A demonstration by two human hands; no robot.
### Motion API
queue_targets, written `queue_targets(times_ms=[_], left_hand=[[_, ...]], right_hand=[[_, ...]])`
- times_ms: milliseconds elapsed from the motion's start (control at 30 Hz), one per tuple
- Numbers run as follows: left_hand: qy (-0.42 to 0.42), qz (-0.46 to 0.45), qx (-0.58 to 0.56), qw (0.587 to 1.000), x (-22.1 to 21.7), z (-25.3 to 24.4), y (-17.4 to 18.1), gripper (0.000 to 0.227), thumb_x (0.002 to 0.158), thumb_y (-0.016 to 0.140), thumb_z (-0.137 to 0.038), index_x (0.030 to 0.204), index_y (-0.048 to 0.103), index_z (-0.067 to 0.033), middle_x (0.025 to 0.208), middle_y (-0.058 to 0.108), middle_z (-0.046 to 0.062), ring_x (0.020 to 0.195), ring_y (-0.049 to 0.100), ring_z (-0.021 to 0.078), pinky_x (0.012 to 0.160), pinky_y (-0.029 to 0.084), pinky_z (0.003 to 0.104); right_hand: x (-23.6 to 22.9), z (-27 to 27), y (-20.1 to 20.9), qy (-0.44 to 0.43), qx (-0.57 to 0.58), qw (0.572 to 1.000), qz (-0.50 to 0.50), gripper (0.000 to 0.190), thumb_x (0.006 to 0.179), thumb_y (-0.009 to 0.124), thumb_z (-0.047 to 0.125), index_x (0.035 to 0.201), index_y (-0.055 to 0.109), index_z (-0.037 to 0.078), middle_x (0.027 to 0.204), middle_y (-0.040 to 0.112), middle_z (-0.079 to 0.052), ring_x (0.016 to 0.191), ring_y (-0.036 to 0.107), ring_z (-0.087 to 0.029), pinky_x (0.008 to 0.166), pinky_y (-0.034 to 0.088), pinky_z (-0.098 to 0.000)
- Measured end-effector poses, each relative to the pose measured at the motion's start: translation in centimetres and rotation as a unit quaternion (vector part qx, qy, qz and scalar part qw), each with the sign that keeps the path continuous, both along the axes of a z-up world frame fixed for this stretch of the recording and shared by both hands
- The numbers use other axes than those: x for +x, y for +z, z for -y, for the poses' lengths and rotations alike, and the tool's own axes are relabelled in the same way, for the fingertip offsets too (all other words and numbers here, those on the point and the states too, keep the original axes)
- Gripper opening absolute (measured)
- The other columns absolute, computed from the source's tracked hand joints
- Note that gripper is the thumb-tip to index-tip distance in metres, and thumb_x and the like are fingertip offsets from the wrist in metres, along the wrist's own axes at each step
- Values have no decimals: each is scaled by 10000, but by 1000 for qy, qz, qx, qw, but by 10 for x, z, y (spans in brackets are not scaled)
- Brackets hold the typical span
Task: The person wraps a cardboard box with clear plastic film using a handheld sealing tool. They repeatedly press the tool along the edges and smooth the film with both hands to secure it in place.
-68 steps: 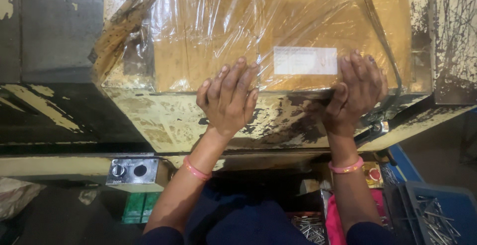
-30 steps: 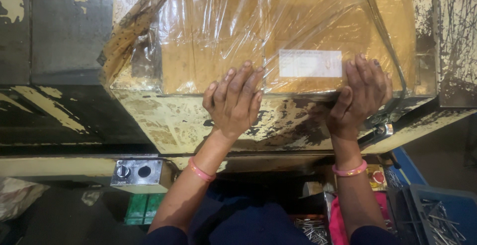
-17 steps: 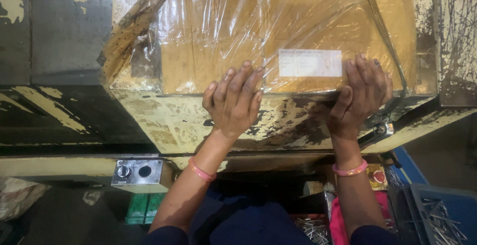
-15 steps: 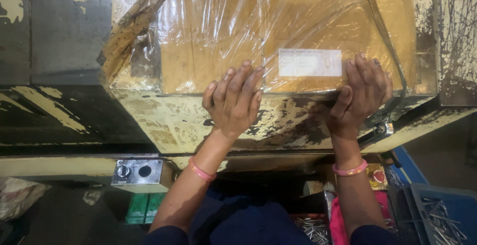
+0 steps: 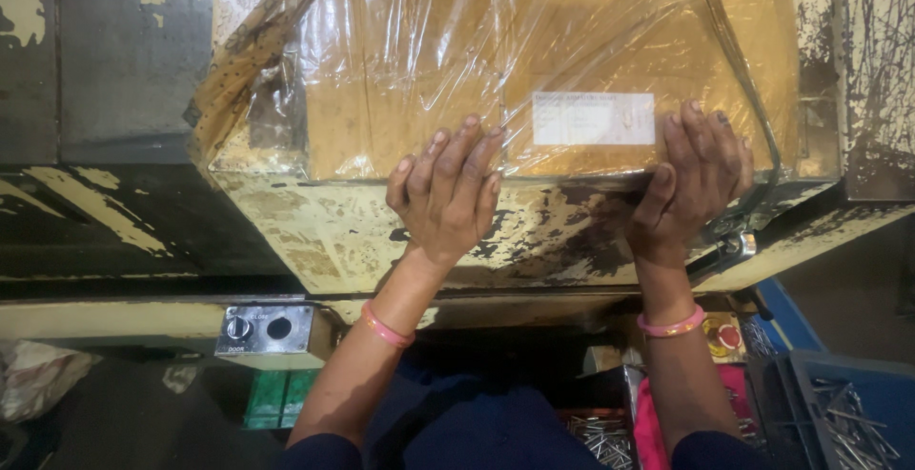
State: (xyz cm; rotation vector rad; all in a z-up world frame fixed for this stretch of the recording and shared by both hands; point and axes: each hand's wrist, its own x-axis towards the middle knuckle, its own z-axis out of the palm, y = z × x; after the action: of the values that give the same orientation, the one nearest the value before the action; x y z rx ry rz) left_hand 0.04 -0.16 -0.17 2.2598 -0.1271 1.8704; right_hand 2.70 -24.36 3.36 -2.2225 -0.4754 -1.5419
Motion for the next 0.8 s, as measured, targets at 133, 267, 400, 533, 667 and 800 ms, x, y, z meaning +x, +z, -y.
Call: queue_targets(times_ms=[133, 267, 400, 533, 667, 800], left_hand=[[-2, -4, 1, 1000, 2, 0, -1, 406, 1129, 415, -439, 1350, 717, -283, 1442, 627, -91, 1371, 441, 108, 1224, 164, 343], [-7, 6, -4, 1000, 5, 1, -3, 413, 1126, 401, -452, 1345, 713, -292, 1450, 621, -100, 1383, 432, 102, 1232, 158, 341], [-2, -4, 1, 1000, 3, 1, -3, 410, 1132, 405, -442, 1349, 716, -287, 1449, 620, -95, 1383, 430, 105, 1233, 154, 340], [-4, -4, 1, 1000, 2, 0, -2, 408, 1131, 409, -438, 1350, 717, -284, 1450, 621, -91, 1382, 431, 107, 1230, 155, 345], [-1, -9, 4, 1000, 0, -1, -2, 401, 1133, 419, -431, 1353, 717, -277, 1451, 624, -87, 1381, 434, 110, 1228, 157, 347], [-4, -4, 1, 1000, 1, 0, -1, 400, 1129, 417, -431, 1352, 714, -282, 1446, 627, -88, 1376, 436, 111, 1228, 156, 348]], right_hand=[[2, 2, -3, -1, 7, 1000, -5, 542, 1156, 267, 423, 1343, 693, 145, 1473, 649, -28, 1461, 472, -268, 1279, 193, -500], [7, 4, -6, -5, 9, 1000, 2, 532, 1150, 271, 434, 1330, 696, 171, 1469, 656, -9, 1459, 475, -252, 1283, 183, -496], [8, 4, -6, 0, 12, 1000, 2, 528, 1149, 275, 433, 1327, 695, 167, 1469, 654, -11, 1461, 472, -254, 1282, 180, -495], [4, 3, -5, 0, 10, 1000, 1, 547, 1153, 274, 428, 1337, 702, 140, 1475, 652, -23, 1467, 466, -260, 1279, 179, -500], [1, 1, -3, 2, 7, 1000, -6, 556, 1161, 277, 418, 1339, 705, 110, 1479, 647, -45, 1470, 462, -275, 1279, 177, -511], [1, -1, -1, 7, 13, 1000, 6, 554, 1148, 279, 411, 1314, 713, 110, 1462, 657, -47, 1452, 480, -272, 1275, 186, -520]])
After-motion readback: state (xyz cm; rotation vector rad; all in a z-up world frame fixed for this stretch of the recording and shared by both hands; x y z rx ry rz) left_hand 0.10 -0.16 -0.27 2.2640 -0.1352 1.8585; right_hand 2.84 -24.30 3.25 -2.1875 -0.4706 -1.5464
